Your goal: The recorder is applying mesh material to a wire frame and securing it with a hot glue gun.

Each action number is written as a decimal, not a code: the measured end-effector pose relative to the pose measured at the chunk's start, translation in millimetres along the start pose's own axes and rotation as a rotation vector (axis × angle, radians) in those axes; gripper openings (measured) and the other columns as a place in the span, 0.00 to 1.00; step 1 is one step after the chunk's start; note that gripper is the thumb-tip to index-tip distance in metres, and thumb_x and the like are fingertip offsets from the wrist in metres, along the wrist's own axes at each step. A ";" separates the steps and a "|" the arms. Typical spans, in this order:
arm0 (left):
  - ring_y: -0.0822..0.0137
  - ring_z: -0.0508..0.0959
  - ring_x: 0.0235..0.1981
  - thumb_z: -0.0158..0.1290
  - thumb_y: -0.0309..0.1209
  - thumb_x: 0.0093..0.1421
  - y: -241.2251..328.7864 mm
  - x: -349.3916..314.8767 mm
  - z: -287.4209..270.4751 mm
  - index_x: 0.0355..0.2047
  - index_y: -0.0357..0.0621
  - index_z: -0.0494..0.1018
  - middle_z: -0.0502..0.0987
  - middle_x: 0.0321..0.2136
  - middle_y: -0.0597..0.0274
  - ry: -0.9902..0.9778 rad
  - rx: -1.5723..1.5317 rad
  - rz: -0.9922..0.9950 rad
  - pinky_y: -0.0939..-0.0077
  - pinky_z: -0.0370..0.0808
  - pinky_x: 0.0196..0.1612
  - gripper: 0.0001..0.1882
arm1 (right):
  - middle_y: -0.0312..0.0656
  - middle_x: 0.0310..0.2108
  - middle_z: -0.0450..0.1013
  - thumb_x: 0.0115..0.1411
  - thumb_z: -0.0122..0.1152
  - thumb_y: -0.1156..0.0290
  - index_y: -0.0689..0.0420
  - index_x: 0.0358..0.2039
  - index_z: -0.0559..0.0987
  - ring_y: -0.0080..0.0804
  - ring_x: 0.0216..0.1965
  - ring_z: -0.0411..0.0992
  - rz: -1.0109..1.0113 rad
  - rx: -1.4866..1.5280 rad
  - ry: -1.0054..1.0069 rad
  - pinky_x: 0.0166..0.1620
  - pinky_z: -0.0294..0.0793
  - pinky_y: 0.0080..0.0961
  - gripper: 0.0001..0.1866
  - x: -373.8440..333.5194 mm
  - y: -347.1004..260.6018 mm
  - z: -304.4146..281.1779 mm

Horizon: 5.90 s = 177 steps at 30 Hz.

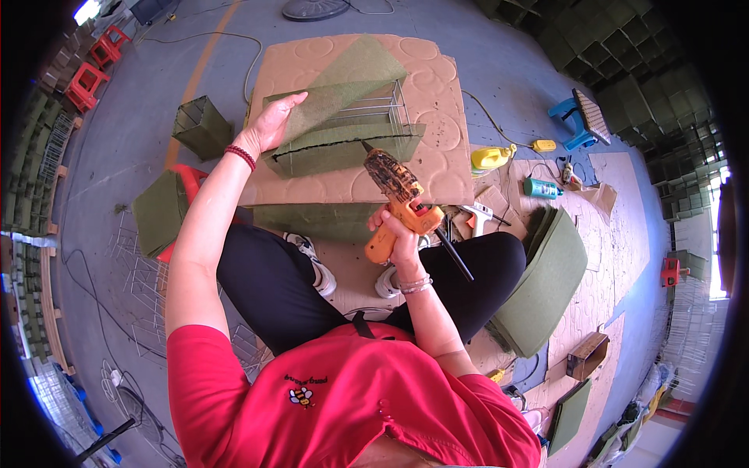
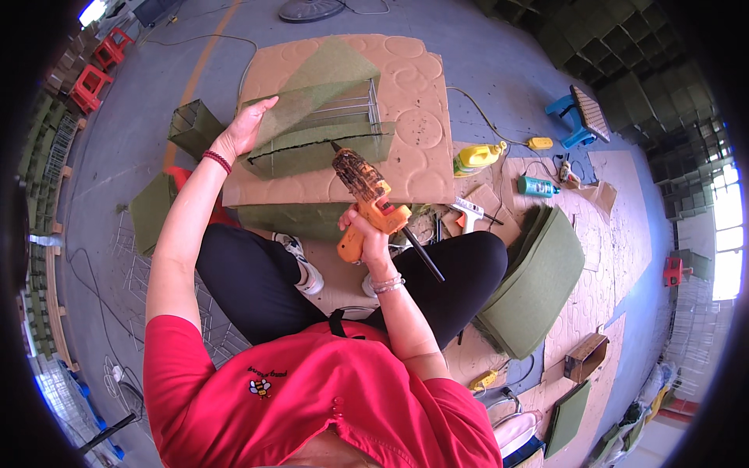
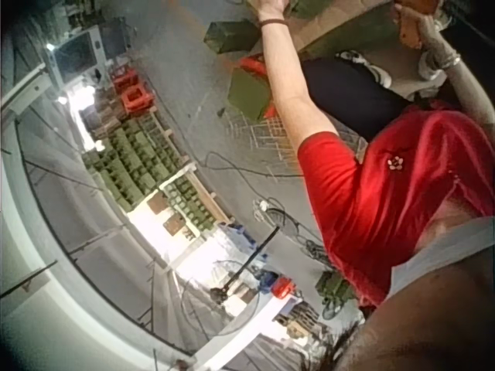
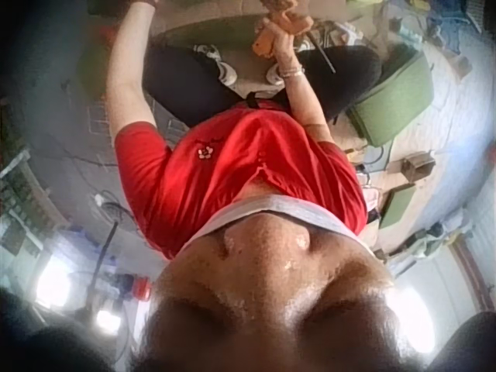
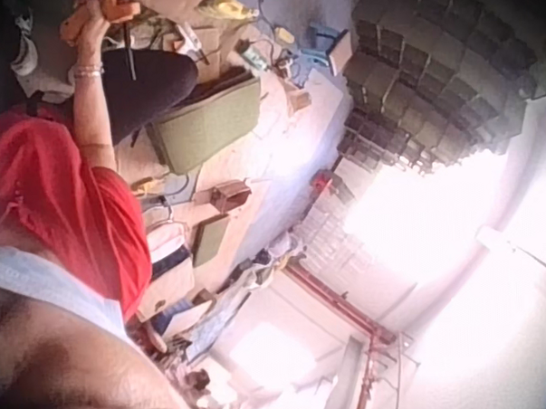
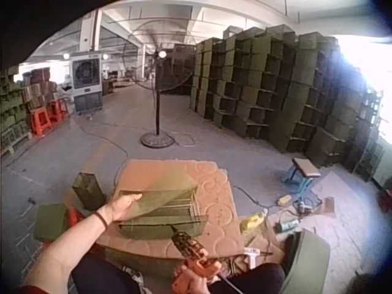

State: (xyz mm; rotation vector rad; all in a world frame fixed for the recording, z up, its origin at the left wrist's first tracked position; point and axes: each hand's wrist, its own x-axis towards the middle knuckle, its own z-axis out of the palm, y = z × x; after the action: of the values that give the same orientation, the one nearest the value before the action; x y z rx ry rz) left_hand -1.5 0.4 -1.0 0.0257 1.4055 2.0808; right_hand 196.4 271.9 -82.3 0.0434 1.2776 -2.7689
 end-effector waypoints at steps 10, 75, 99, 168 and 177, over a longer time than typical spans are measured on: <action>0.64 0.68 0.56 0.46 0.47 0.66 0.4 0.5 -1.9 0.60 0.39 0.62 0.69 0.56 0.58 -0.030 -0.033 -0.006 0.66 0.62 0.61 0.30 | 0.47 0.37 0.75 0.58 0.55 0.70 0.63 0.39 0.74 0.38 0.42 0.75 -0.319 -0.102 0.316 0.47 0.72 0.32 0.11 31.3 -39.8 -47.3; 0.61 0.62 0.65 0.40 0.45 0.69 -6.3 -27.4 51.3 0.62 0.47 0.64 0.66 0.61 0.52 -0.148 0.941 0.542 0.70 0.57 0.65 0.25 | 0.31 0.19 0.72 0.51 0.68 0.72 0.61 0.26 0.82 0.17 0.19 0.65 0.259 -1.067 0.024 0.21 0.60 0.17 0.06 186.9 -142.2 -17.7; 0.54 0.74 0.40 0.64 0.30 0.46 -23.1 26.9 168.4 0.45 0.37 0.74 0.74 0.36 0.53 0.070 1.761 1.050 0.64 0.74 0.43 0.24 | 0.34 0.16 0.69 0.44 0.64 0.76 0.62 0.16 0.78 0.20 0.17 0.65 0.314 -1.111 -0.135 0.19 0.59 0.17 0.05 206.5 -151.9 -19.6; 0.59 0.72 0.35 0.51 0.22 0.49 -95.4 46.1 189.4 0.34 0.37 0.72 0.68 0.30 0.56 0.283 2.054 1.116 0.68 0.73 0.38 0.10 | 0.36 0.19 0.72 0.42 0.60 0.78 0.61 0.27 0.83 0.22 0.17 0.64 0.305 -1.175 -0.103 0.17 0.60 0.22 0.09 215.0 -136.1 -29.9; 0.64 0.72 0.33 0.52 0.24 0.50 -102.4 48.3 194.8 0.30 0.43 0.72 0.68 0.28 0.61 0.444 2.162 1.091 0.70 0.71 0.34 0.06 | 0.38 0.16 0.71 0.42 0.65 0.73 0.61 0.18 0.80 0.26 0.18 0.67 0.171 -1.109 -0.138 0.20 0.65 0.26 0.05 198.4 -144.6 -31.2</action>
State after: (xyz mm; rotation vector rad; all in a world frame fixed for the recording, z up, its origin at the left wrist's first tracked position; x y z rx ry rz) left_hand 75.8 211.4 -18.2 1.4001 3.5303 -0.1885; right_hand -15.2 374.9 -5.7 -0.1087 2.3768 -1.5628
